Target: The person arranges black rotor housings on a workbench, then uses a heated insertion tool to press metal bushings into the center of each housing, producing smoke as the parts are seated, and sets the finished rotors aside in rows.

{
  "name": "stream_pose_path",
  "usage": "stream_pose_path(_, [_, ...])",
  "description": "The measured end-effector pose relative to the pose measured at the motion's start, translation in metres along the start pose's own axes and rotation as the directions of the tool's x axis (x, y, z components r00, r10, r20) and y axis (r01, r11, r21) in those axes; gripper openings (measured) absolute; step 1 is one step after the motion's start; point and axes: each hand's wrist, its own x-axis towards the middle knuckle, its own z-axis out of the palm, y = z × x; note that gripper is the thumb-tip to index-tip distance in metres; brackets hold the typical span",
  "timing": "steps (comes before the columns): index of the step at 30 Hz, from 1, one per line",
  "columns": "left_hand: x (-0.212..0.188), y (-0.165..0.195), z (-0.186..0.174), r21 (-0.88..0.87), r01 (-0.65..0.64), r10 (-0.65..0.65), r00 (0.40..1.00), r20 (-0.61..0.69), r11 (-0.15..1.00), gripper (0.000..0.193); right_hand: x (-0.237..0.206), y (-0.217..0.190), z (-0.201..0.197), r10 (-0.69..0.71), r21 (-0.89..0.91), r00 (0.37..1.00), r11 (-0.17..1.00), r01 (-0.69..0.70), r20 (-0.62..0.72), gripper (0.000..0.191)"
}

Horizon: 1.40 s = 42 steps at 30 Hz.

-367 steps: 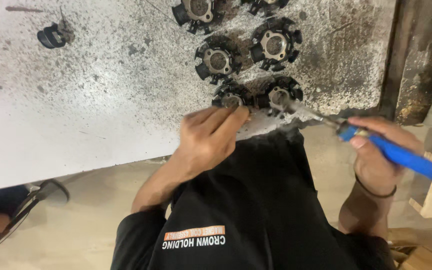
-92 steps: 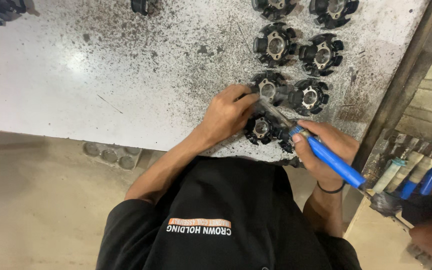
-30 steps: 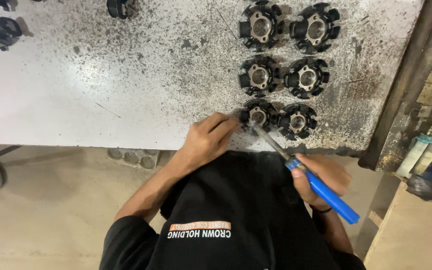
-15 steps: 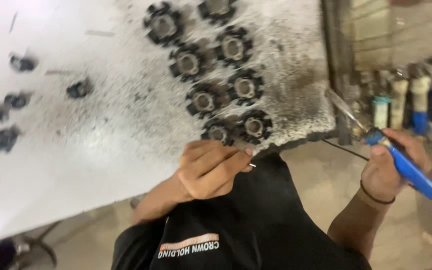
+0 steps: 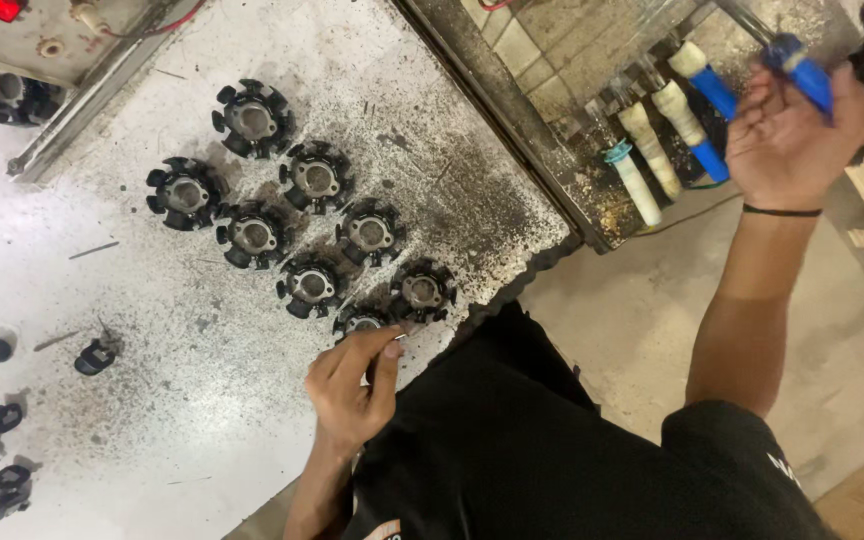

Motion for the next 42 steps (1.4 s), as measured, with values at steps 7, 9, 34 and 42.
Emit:
stream_pose_path(7, [0.002,0.002,0.012,-0.038,0.05,-0.049,0.998,0.037,0.998,0.007,-0.032,0.055,0.073,-0.243,-0.936,0.917,0.074,0.344,0.317,0.021])
stream_pose_path(9, [0.004,0.0,0.013,-0.025,0.082,-0.08,0.995,0.061,0.996,0.009,-0.047,0.066,0.079,-0.129,-0.749,0.791,-0.442,0.494,0.598,0.025])
stream_pose_path(34, [0.018,-0.003,0.05,-0.364,0.064,0.03,0.968,0.249,0.929,0.012,-0.162,0.128,0.066,-0.23,-0.761,0.855,0.389,0.519,0.466,0.02])
stream_pose_path(42, [0.016,-0.022,0.047,-0.585,0.267,-0.191,0.963,0.191,0.766,0.012,-0.196,0.228,0.144,-0.088,-0.645,0.648,0.067,0.761,0.756,0.024])
